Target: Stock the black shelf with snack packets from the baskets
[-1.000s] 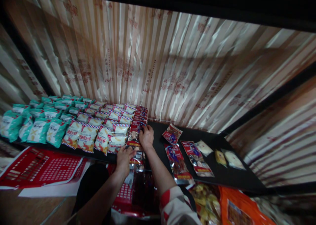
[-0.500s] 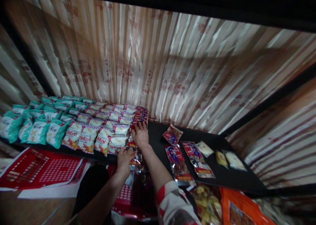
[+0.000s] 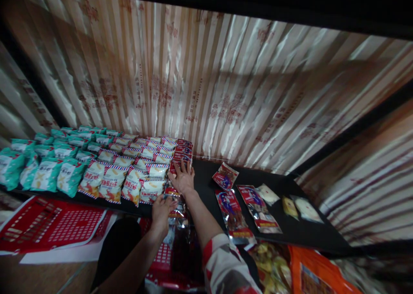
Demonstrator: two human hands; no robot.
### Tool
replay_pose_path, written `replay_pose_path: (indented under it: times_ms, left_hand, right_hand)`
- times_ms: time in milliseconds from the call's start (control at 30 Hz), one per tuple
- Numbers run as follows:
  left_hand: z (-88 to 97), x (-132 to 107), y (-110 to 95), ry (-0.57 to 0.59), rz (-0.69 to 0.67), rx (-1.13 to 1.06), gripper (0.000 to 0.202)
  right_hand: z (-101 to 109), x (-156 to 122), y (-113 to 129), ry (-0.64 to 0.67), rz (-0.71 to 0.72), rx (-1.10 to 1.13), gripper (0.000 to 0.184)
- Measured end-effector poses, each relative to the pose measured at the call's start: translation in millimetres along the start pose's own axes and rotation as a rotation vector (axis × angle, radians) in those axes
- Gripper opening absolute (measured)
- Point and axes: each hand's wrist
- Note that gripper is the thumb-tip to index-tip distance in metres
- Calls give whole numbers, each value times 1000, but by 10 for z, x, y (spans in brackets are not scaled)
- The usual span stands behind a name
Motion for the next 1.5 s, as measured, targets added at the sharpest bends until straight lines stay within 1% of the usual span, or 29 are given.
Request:
replay_pose_path:
  times_ms: [200,300,400,467,533,600,633,667,733,800,833,900,967,1067,1133,1267,1500]
  left_hand:
    - [21,-40,-19,7,14,8,20]
    - [66,-91,-45,9,30,43,19]
    - [141,-165,-33,7,-5,103,20]
    - [188,-224,-18,29,-40,169,20]
    - [212,-285,-25,98,-131,260,15]
    - [204,-334,-66,213,-322,385,8]
    - [187,-347,-94,279,-441,458,10]
    - [164,-349,-120,340,-555,527,16]
    - [110,-315,-151,459,-725,640,32]
    - [62,-234,-130,554,-817,734,46]
    - [44,-184,-101,580,-837,783,51]
    - [23,-84,-24,591,-850,881,61]
    - [18,-10,49,587,-878,959,66]
    - [20,33,102,576,-916,1033,68]
    - [19,33,102,579,-915,1057,69]
    - [-3,46,72,574,-897,1042,69]
    - [-49,113,45,554,-895,922,57]
  right_hand:
    - [-31,6,-4,12,-12,12,58]
    - [-61,12,-18,-3,-9,24,58]
    - [-85,13,-32,-23,-2,32,58]
    - [-90,10,-36,-31,0,41,57]
    - [-87,4,-36,-38,1,46,56]
    - [-83,-1,-33,-46,4,44,56]
    - [-82,-2,-32,-49,5,42,56]
    - [-81,-1,-32,-51,5,40,56]
    - [-81,5,-38,-45,2,35,55]
    - [-80,14,-49,-29,6,24,55]
    - [-80,19,-55,-22,12,17,54]
    - [-78,29,-66,-9,26,3,53]
    - [-78,36,-71,4,26,-4,52]
    - [-79,42,-68,16,15,3,53]
    - [-79,43,-63,20,16,7,54]
    - [-69,42,-57,21,13,5,53]
    - [-58,29,-51,9,10,15,47]
Point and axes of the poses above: each hand's wrist, its own x-axis towards the middle knuckle, its own z-axis out of the back of the hand, y = z × x, and after that the axes turned 15 degrees about -z, right-handed
